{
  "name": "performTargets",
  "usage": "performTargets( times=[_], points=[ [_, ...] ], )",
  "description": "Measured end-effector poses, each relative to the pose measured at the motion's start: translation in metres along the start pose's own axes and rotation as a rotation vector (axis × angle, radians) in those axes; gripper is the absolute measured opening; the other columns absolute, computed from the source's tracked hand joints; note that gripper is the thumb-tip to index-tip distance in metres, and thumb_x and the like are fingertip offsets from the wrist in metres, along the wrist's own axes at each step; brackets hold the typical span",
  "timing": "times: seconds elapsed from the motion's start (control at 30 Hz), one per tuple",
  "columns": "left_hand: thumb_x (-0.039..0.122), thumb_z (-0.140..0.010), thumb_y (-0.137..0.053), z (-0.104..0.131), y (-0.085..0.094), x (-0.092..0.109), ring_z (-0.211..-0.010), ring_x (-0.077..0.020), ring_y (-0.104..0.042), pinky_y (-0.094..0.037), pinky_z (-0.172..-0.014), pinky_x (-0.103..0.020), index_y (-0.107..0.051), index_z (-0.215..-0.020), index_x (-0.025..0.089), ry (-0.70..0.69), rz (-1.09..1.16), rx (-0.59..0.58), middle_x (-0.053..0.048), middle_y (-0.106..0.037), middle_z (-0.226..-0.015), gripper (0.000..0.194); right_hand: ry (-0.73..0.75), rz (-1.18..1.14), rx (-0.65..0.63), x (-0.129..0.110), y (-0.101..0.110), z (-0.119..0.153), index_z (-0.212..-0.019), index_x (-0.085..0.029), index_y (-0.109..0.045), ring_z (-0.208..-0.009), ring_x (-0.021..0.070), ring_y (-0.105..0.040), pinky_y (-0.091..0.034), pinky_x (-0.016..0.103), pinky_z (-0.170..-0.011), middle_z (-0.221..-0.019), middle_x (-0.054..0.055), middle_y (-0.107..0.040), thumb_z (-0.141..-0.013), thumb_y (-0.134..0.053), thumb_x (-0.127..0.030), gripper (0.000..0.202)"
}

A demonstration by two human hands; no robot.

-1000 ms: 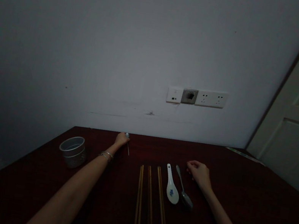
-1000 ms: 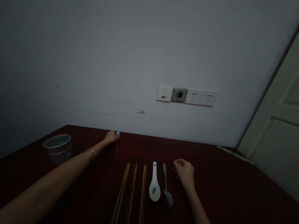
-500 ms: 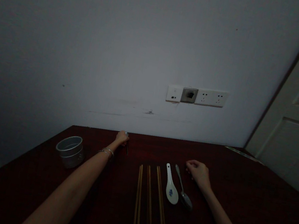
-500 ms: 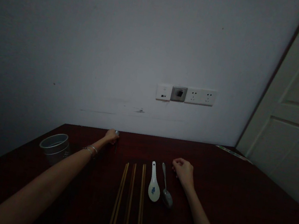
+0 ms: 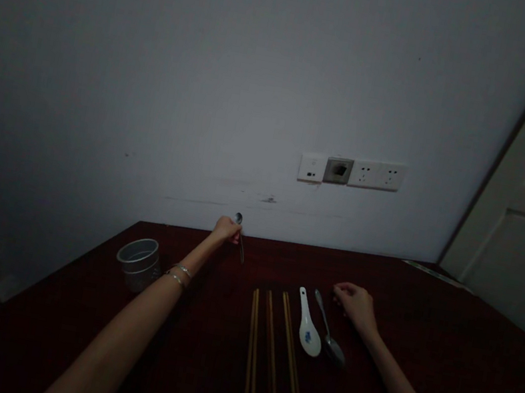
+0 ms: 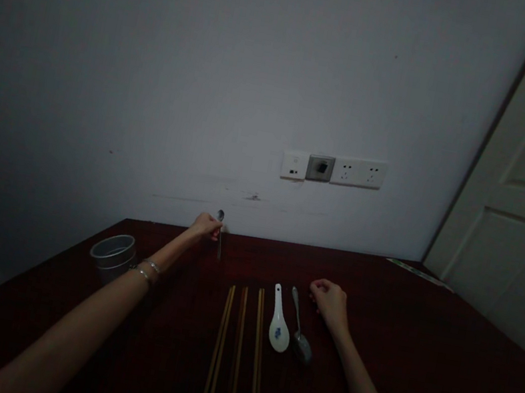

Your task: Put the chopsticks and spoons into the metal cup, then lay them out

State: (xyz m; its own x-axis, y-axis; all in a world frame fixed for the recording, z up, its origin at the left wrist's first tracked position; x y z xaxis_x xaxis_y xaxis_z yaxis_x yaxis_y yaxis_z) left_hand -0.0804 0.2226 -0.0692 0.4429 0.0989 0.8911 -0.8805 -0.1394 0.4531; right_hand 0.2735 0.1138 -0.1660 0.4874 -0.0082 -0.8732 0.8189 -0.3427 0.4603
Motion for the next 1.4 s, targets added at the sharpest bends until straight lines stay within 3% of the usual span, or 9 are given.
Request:
performTargets(
  times=[0.17,0.33,0.57,0.7,0.77,0.93,1.03,1.17,1.4],
  points=[
    [0.013,-0.071,-0.057,0.043,-0.001,0.02,-0.035,-0.0053,-0.044,-0.045,-0.044,-0.019,-0.052,-0.05,0.011,-0.094,0.269,-0.09,0.0,-0.051,-0.041,0.022,0.021,0.014,-0.005,-0.002,0.0,0.002,-0.073,-0.013,-0.063,-0.04,0.0094,-0.049,-0.037,0.017,-0.033,-0.052,0.001,-0.058,-0.067,-0.051,-0.032,0.023],
    [0.016,-0.071,-0.059,0.074,-0.007,0.018,-0.033,-0.0046,-0.042,-0.046,-0.042,-0.02,-0.054,-0.051,0.01,-0.111,0.479,-0.181,0.001,-0.05,-0.041,0.021,0.037,0.022,-0.011,-0.002,-0.001,0.002,-0.072,-0.013,-0.063,-0.04,0.0094,-0.05,-0.037,0.017,-0.033,-0.051,0.001,-0.058,-0.067,-0.051,-0.031,0.022],
    [0.013,-0.07,-0.06,0.076,0.001,0.016,-0.034,-0.0039,-0.043,-0.044,-0.04,-0.017,-0.055,-0.054,0.009,-0.05,0.583,-0.185,0.0,-0.051,-0.043,0.017,0.005,-0.054,-0.035,0.0,-0.003,-0.003,-0.07,-0.012,-0.062,-0.041,0.0096,-0.05,-0.037,0.018,-0.033,-0.052,0.001,-0.059,-0.067,-0.052,-0.029,0.02],
    [0.013,-0.07,-0.061,0.077,0.003,0.019,-0.036,-0.0032,-0.043,-0.044,-0.04,-0.015,-0.057,-0.057,0.008,-0.02,0.684,-0.182,0.0,-0.053,-0.045,0.014,0.018,-0.147,-0.079,-0.026,-0.002,-0.003,-0.071,-0.012,-0.062,-0.043,0.0105,-0.052,-0.039,0.019,-0.035,-0.055,0.003,-0.06,-0.068,-0.052,-0.031,0.021],
    [0.012,-0.072,-0.06,0.08,0.001,0.022,-0.036,-0.0034,-0.044,-0.045,-0.04,-0.016,-0.057,-0.058,0.008,-0.012,0.732,-0.169,0.0,-0.053,-0.046,0.014,0.139,-0.114,-0.06,-0.056,-0.001,0.002,-0.074,-0.012,-0.063,-0.048,0.0117,-0.054,-0.041,0.021,-0.04,-0.059,0.004,-0.061,-0.07,-0.052,-0.032,0.023],
    [0.008,-0.076,-0.055,0.095,-0.018,0.032,-0.037,-0.0033,-0.047,-0.044,-0.04,-0.014,-0.057,-0.062,0.007,0.031,0.91,-0.17,0.0,-0.055,-0.048,0.013,0.696,0.002,-0.068,-0.147,-0.007,0.049,-0.098,-0.017,-0.062,-0.071,0.014,-0.058,-0.048,0.028,-0.067,-0.084,0.005,-0.064,-0.072,-0.057,-0.026,0.028],
    [0.005,-0.077,-0.053,0.107,-0.029,0.039,-0.038,-0.0032,-0.048,-0.042,-0.039,-0.012,-0.056,-0.063,0.007,0.062,1.024,-0.193,0.0,-0.055,-0.049,0.014,0.881,0.111,-0.098,-0.18,-0.013,0.082,-0.113,-0.025,-0.053,-0.096,0.0176,-0.055,-0.047,0.033,-0.079,-0.108,0.006,-0.058,-0.073,-0.058,-0.025,0.041],
    [0.005,-0.079,-0.051,0.122,-0.036,0.048,-0.04,-0.003,-0.049,-0.043,-0.04,-0.011,-0.056,-0.065,0.007,0.08,1.124,-0.246,-0.001,-0.056,-0.051,0.015,0.994,0.123,-0.034,-0.194,-0.015,0.101,-0.115,-0.025,-0.051,-0.109,0.0191,-0.048,-0.043,0.037,-0.09,-0.116,0.006,-0.055,-0.076,-0.056,-0.022,0.04],
    [0.008,-0.081,-0.051,0.137,-0.041,0.052,-0.038,-0.0028,-0.047,-0.044,-0.041,-0.012,-0.055,-0.064,0.007,0.147,1.164,-0.325,-0.001,-0.055,-0.051,0.017,1.094,0.033,0.038,-0.197,-0.01,0.102,-0.093,-0.021,-0.062,-0.098,0.0175,-0.055,-0.046,0.036,-0.086,-0.097,0.005,-0.064,-0.082,-0.049,-0.018,0.018]
  ],
)
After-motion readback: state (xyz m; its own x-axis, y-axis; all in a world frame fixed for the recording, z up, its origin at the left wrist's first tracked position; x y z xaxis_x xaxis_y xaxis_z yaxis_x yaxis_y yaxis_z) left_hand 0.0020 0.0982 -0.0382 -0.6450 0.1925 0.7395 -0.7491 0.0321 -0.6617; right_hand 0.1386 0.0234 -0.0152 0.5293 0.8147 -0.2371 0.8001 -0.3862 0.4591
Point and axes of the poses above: each hand's wrist, its own z-axis away from the middle knuckle, its own y-axis out of the back of the hand, x = y × z, the point moved 3 cm from there along -z, towards the middle knuckle
